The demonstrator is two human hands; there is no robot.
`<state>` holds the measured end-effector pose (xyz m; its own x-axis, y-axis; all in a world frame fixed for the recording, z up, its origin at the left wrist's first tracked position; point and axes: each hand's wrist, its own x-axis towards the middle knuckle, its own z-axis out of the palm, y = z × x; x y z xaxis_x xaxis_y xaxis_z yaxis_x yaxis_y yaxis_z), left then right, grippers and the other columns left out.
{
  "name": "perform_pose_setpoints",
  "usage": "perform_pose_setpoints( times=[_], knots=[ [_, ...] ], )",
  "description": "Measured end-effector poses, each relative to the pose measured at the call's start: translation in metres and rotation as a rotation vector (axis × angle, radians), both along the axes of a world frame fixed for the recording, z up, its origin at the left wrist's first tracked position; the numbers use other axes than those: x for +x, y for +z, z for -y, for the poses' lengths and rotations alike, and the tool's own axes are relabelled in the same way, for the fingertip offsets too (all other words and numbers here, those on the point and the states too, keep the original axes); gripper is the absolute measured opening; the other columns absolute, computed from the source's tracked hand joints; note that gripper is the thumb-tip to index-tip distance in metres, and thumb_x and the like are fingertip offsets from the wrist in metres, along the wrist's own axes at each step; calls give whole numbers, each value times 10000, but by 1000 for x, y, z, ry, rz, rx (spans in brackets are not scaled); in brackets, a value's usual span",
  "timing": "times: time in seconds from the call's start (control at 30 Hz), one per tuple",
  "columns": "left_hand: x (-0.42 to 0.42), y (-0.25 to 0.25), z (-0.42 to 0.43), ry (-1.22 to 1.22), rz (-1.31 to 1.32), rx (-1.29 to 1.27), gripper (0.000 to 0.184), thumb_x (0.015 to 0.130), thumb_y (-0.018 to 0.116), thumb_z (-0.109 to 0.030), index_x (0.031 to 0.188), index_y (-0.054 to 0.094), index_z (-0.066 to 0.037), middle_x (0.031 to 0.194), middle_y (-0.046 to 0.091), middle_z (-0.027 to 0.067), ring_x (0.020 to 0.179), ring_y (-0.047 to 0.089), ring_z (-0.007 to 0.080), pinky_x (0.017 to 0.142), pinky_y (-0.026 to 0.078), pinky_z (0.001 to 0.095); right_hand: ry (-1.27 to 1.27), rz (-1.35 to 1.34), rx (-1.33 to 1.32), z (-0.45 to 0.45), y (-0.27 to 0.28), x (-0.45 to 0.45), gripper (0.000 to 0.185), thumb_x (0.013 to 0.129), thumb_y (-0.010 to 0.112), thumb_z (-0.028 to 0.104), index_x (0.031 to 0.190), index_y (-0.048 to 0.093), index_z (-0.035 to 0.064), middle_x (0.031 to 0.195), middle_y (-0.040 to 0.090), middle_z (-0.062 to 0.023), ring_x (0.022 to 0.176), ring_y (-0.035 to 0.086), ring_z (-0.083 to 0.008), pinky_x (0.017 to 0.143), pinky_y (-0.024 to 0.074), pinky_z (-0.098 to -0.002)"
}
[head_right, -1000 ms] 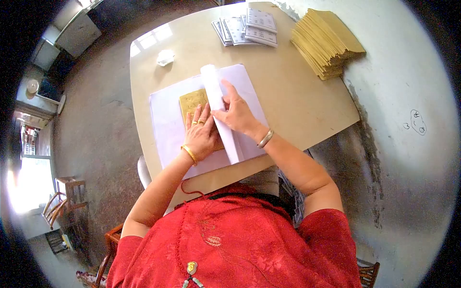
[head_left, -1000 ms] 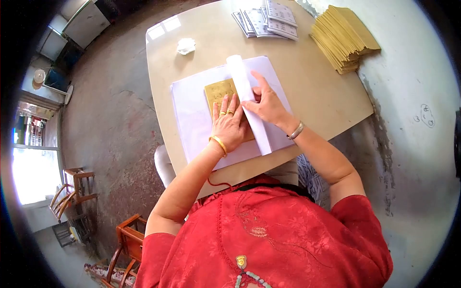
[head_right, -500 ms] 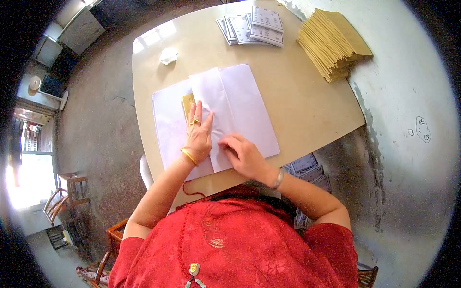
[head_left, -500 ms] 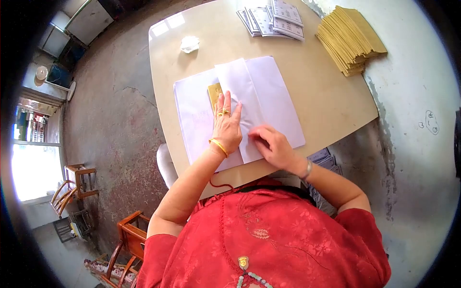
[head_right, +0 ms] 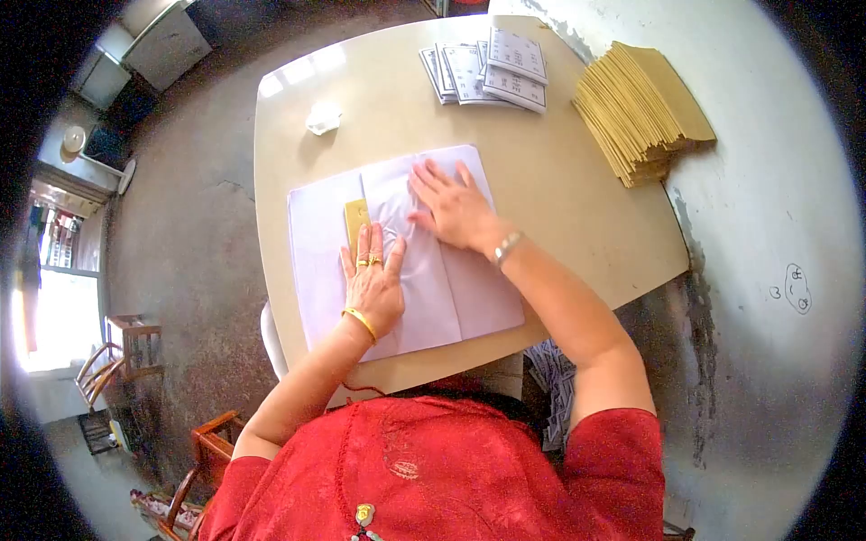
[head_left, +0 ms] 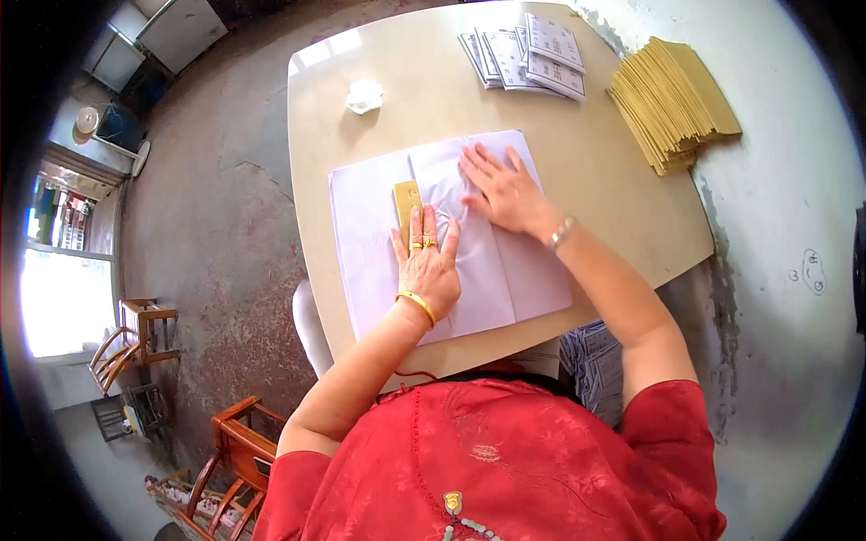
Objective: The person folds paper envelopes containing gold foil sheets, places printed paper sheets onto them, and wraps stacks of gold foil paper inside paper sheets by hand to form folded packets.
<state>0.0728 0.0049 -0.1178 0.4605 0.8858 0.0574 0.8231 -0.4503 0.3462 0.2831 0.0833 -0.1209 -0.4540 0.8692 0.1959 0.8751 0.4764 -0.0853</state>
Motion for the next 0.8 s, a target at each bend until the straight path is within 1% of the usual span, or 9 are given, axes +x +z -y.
perform_pose_setpoints(
  times=[0.1, 0.2, 0.3, 0.47, 0.57, 0.63, 0.67, 0.77, 0.8],
  knots=[
    [-1, 1, 2, 12, -18, -7, 622, 811, 455, -65, 1431, 415, -89, 1569, 200, 252, 1481, 110, 398, 1136, 17, 662, -113, 55, -92, -51, 5, -11, 693, 986, 358, 552, 1505, 312, 95, 1571, 297, -97, 1472, 224, -246, 1165, 128, -568],
    [0, 3, 0, 14, -17, -17, 624, 811, 456, -66, 1432, 414, -93, 1570, 197, 249, 1481, 115, 395, 1130, 20, 673, -169, 63, -135, -70, 2, -17, 706, 989, 332, 567, 1534, 244, 128, 1589, 243, -118, 1487, 164, -271, 1172, 108, -567],
    [-2, 3, 0, 6, -6, -22, 625, 812, 453, -66, 1435, 411, -94, 1571, 193, 250, 1481, 114, 396, 1128, 21, 677, -196, 21, -3, -51, -5, -14, 726, 978, 379, 560, 1543, 214, 134, 1597, 198, -155, 1491, 125, -319, 1163, 108, -587],
    [-3, 0, 0, -6, 18, -12, 625, 818, 443, -68, 1442, 402, -95, 1574, 188, 247, 1482, 106, 396, 1125, 18, 683, -234, -40, -63, 75, 15, -8, 778, 929, 540, 499, 1540, 227, 133, 1597, 156, -200, 1486, 101, -372, 1136, 125, -619],
    [-3, -1, -1, -3, 4, -17, 624, 824, 437, -73, 1446, 398, -96, 1577, 184, 243, 1484, 98, 393, 1123, 14, 685, -247, -9, -135, 148, 19, -9, 847, 882, 595, 516, 1540, 230, 127, 1594, 155, -206, 1483, 106, -385, 1130, 128, -622],
    [-3, 1, 0, -2, 4, -30, 621, 828, 435, -77, 1448, 397, -99, 1580, 178, 239, 1486, 92, 390, 1123, 9, 684, -246, -4, -205, 177, 27, -10, 881, 858, 621, 528, 1539, 236, 123, 1593, 155, -205, 1483, 106, -388, 1128, 128, -623],
    [-2, 2, 0, -1, -2, -35, 621, 830, 434, -78, 1450, 396, -100, 1582, 174, 238, 1487, 90, 387, 1125, 8, 681, -261, -14, -234, 181, 27, -8, 932, 832, 650, 535, 1544, 217, 118, 1599, 133, -201, 1487, 78, -387, 1122, 112, -637],
    [-2, 4, -1, -1, -19, -47, 623, 833, 430, -79, 1454, 394, -104, 1587, 162, 233, 1490, 82, 380, 1129, 4, 672, -241, -59, -178, 166, 49, -9, 843, 845, 674, 487, 1494, 324, 79, 1553, 244, -225, 1449, 214, -388, 1112, 243, -577],
    [-2, 4, -1, 2, -23, -54, 625, 833, 428, -79, 1456, 392, -105, 1589, 158, 231, 1491, 80, 378, 1130, 3, 669, -252, -229, -164, 153, 47, -8, 786, 847, 686, 451, 1450, 377, 52, 1476, 343, -231, 1377, 317, -383, 1070, 311, -532]
  ],
)
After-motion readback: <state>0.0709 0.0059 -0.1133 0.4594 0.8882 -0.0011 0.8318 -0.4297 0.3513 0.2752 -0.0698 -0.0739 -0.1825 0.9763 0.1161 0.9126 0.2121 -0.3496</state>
